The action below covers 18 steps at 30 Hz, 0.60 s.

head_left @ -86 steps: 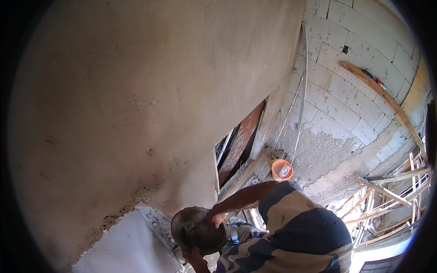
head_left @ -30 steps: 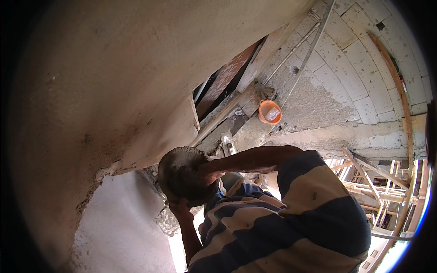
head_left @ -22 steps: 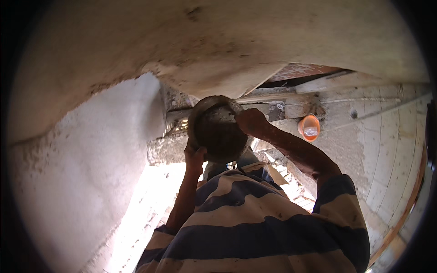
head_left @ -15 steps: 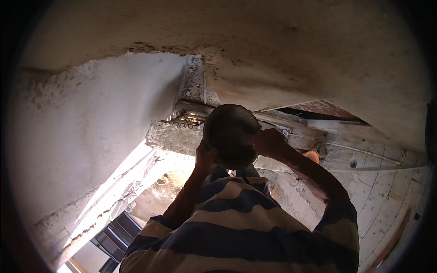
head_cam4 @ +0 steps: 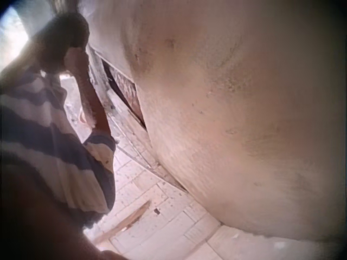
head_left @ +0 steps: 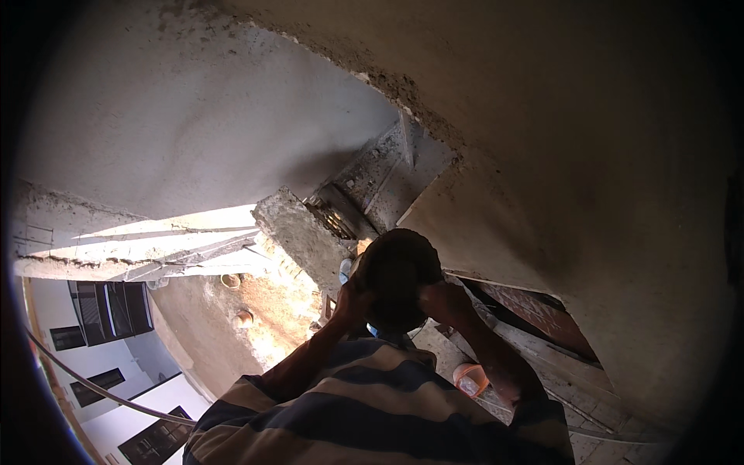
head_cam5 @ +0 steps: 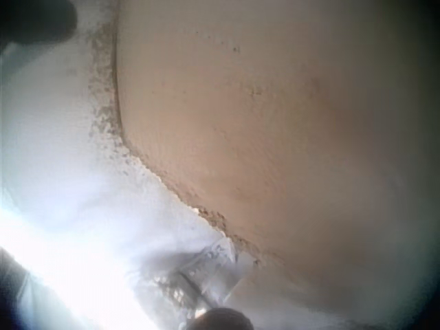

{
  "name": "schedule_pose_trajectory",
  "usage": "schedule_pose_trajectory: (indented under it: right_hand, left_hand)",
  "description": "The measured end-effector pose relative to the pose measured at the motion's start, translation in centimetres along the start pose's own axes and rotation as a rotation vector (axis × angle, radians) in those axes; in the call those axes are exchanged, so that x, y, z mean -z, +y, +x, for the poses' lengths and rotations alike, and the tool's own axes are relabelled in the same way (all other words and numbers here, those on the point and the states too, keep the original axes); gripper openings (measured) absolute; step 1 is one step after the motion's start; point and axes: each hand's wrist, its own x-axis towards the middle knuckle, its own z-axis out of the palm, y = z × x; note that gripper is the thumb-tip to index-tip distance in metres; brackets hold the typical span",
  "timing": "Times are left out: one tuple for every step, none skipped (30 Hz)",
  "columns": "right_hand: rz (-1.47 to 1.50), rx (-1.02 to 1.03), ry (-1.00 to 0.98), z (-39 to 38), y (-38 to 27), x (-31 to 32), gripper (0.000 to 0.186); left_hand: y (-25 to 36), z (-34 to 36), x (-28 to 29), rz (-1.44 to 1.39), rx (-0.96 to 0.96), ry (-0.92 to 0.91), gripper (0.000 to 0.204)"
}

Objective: The person applies wet plaster from a bucket onto a wall using a trowel and then smooths it with a large plastering float.

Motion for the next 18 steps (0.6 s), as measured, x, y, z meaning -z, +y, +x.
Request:
schedule_pose_trajectory:
  right_hand:
    - [-0.051,-0.018,0.026,0.5,-0.7,-0.4,0.019]
    - [-0.101,-0.034,0.052,0.9,-1.3,-0.7,0.018]
    - [-0.151,-0.007,0.061,1.2,-1.4,-1.1,0.018]
    - [-0.182,0.021,0.068,1.3,-1.7,0.1,0.018]
    - [-0.285,0.037,0.018,0.9,-1.9,1.5,0.019]
    - [-0.377,0.055,-0.041,0.0,-2.5,3.1,0.020]
    - [-0.322,0.072,0.018,-0.7,-2.7,5.7,0.022]
    - [-0.334,0.100,0.117,-1.2,-3.7,7.3,0.017]
    - [-0.425,0.099,0.240,-0.8,-3.1,7.2,0.015]
    - [-0.510,0.101,0.366,0.1,-2.3,6.4,0.014]
    - [-0.528,0.109,0.374,1.1,-1.1,4.3,0.014]
    - [-0.544,0.253,0.366,2.1,0.6,1.7,0.013]
    - [-0.567,0.388,0.352,2.8,1.3,0.8,0.012]
    - [-0.533,0.265,0.104,2.2,-2.1,1.8,0.018]
    - [-0.502,0.046,-0.236,2.9,-3.5,3.0,0.034]
    - [-0.521,0.082,-0.242,2.3,-4.5,3.7,0.034]
    - [-0.396,0.093,-0.248,1.4,-5.5,4.4,0.036]
    - [-0.263,0.073,-0.247,0.5,-5.6,4.7,0.037]
  left_hand:
    - [-1.1,0.1,-0.2,0.022,-0.004,0.026,0.060]
    - [-2.2,0.1,-0.3,0.007,-0.013,0.047,0.060]
    - [-3.1,0.3,-0.5,0.009,0.013,0.030,0.059]
    - [-2.6,0.7,-0.2,0.009,0.035,0.030,0.059]
    - [-2.1,0.6,-0.1,-0.006,0.019,0.067,0.059]
    - [-0.1,-0.8,0.1,-0.006,-0.023,0.075,0.058]
    - [1.0,-1.6,0.2,-0.003,-0.064,0.084,0.057]
    - [0.3,-2.5,0.6,0.000,-0.052,0.139,0.057]
    - [-0.8,-2.4,0.1,-0.014,-0.060,0.151,0.057]
    - [-1.8,-2.5,-0.2,-0.026,-0.068,0.163,0.057]
    - [-1.8,-2.6,-0.7,-0.037,-0.082,0.175,0.057]
    - [-1.6,-2.2,-1.5,-0.050,-0.031,0.173,0.056]
    - [-1.3,-1.4,-2.3,-0.068,0.014,0.161,0.056]
    - [-1.0,-1.5,-2.2,-0.088,0.004,0.185,0.056]
    - [-0.1,-1.9,-2.0,0.020,0.007,0.173,0.053]
    - [-0.2,-3.5,-1.3,0.137,0.041,0.193,0.050]
    - [-1.7,-4.4,-1.3,0.097,-0.002,0.303,0.046]
    - [-1.7,-4.8,-1.1,0.088,-0.003,0.310,0.046]
